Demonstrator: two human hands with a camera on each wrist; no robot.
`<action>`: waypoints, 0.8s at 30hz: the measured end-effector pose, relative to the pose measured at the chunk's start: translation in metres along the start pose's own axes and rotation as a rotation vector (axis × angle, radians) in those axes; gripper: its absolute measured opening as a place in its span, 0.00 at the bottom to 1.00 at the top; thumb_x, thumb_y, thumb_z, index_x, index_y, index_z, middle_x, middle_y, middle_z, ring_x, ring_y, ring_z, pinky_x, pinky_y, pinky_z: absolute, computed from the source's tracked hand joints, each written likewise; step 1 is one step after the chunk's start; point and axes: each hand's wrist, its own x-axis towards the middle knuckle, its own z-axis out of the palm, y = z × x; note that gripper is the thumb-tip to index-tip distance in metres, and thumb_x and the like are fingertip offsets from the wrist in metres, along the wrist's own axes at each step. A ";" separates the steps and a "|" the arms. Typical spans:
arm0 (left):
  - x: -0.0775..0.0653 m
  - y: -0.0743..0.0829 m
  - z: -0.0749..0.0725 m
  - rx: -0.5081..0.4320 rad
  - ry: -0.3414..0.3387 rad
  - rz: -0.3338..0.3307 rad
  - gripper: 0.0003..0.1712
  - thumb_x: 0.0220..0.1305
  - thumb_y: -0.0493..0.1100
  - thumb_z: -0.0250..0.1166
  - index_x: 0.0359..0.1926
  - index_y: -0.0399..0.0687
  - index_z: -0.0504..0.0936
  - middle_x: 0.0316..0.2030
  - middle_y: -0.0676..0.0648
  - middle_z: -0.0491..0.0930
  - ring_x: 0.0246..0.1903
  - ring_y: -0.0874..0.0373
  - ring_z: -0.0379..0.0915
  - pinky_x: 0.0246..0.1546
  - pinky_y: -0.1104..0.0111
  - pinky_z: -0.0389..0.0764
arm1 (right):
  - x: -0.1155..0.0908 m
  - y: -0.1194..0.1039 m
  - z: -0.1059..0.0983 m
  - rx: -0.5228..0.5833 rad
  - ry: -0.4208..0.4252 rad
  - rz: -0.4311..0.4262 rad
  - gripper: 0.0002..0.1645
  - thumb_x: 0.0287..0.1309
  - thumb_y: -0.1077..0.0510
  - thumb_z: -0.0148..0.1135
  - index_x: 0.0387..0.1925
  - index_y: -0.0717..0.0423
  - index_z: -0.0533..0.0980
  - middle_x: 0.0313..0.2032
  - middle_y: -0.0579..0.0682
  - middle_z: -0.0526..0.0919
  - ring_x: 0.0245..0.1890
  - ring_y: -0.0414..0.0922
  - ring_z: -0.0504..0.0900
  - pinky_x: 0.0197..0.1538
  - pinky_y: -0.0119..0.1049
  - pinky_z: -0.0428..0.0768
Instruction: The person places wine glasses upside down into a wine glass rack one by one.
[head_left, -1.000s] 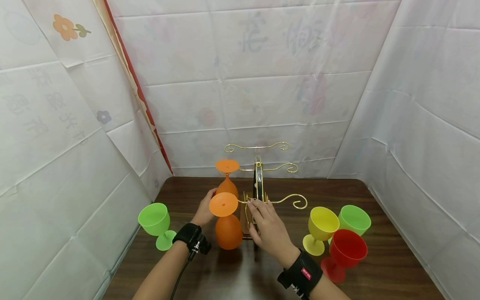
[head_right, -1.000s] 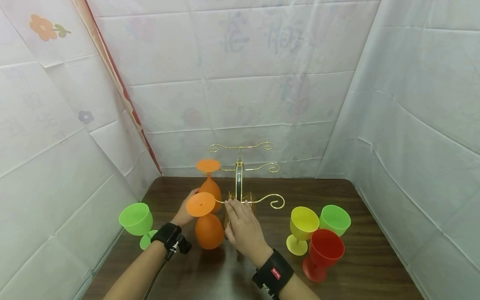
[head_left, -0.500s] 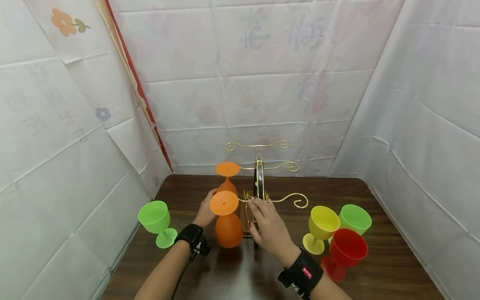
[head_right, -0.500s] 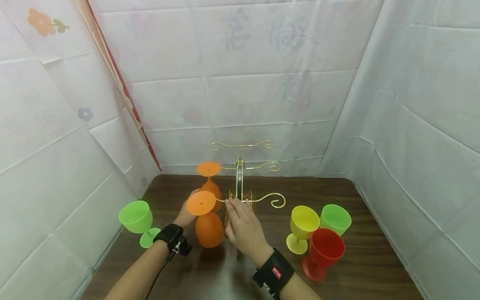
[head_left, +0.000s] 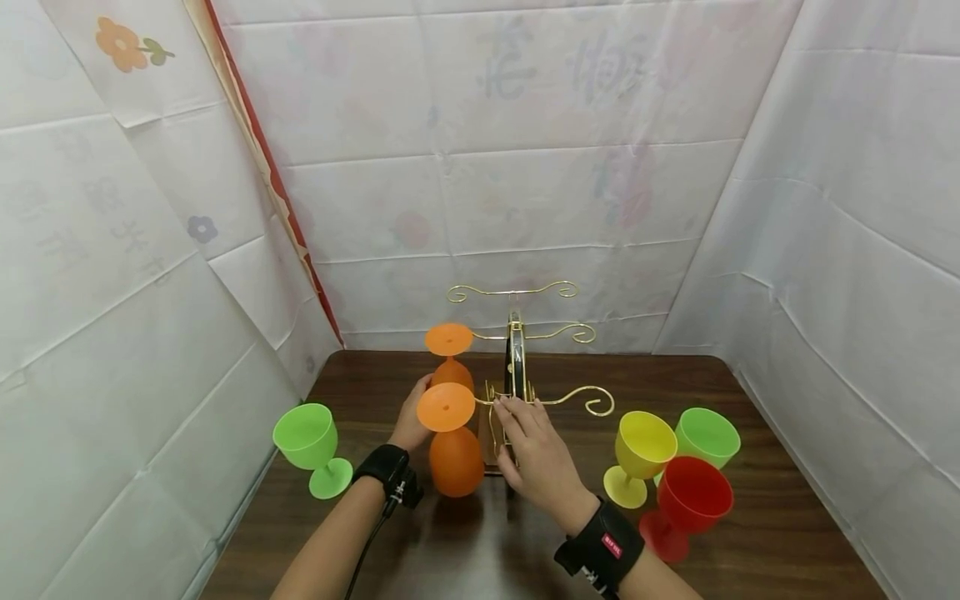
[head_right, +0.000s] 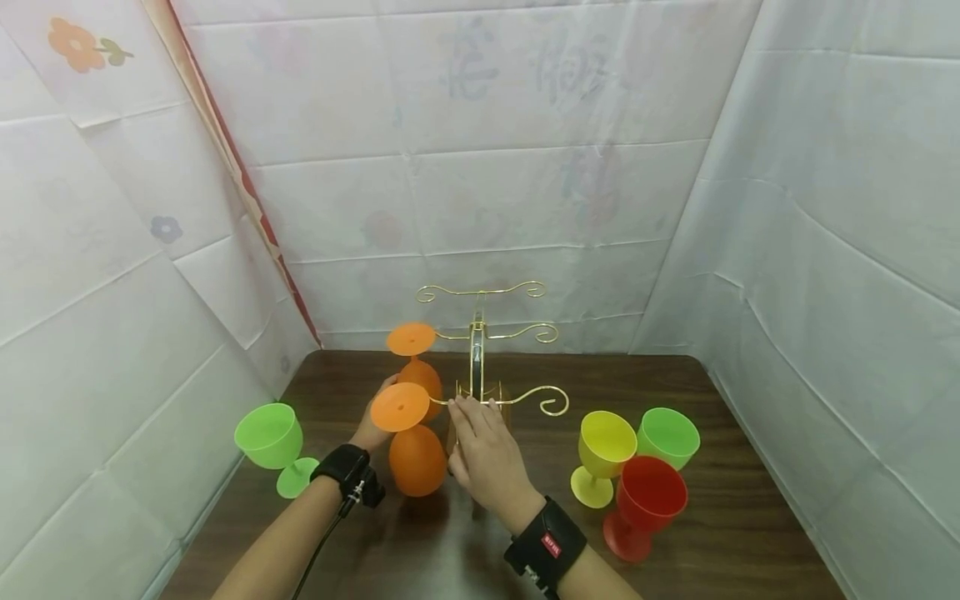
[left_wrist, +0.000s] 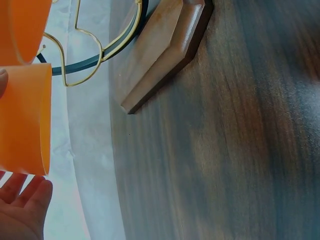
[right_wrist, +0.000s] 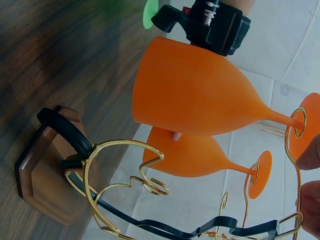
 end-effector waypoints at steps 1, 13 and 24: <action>0.000 -0.001 0.000 -0.004 -0.005 -0.004 0.39 0.61 0.36 0.64 0.67 0.28 0.54 0.62 0.29 0.63 0.61 0.37 0.62 0.59 0.46 0.67 | -0.001 0.000 0.000 0.000 -0.001 0.002 0.32 0.49 0.63 0.62 0.59 0.64 0.70 0.56 0.58 0.73 0.56 0.52 0.72 0.61 0.56 0.68; -0.004 -0.030 0.000 0.035 0.022 -0.077 0.43 0.62 0.44 0.64 0.70 0.36 0.52 0.65 0.33 0.61 0.63 0.40 0.61 0.59 0.47 0.66 | 0.000 0.001 0.002 0.011 0.003 0.008 0.34 0.48 0.63 0.64 0.60 0.64 0.70 0.57 0.57 0.72 0.57 0.53 0.72 0.61 0.57 0.67; -0.026 -0.035 -0.009 0.138 0.123 -0.085 0.46 0.51 0.36 0.72 0.67 0.32 0.57 0.60 0.30 0.66 0.60 0.37 0.63 0.59 0.46 0.66 | 0.000 0.000 0.002 0.014 0.006 0.023 0.33 0.49 0.62 0.63 0.59 0.64 0.70 0.56 0.57 0.73 0.57 0.53 0.72 0.61 0.57 0.67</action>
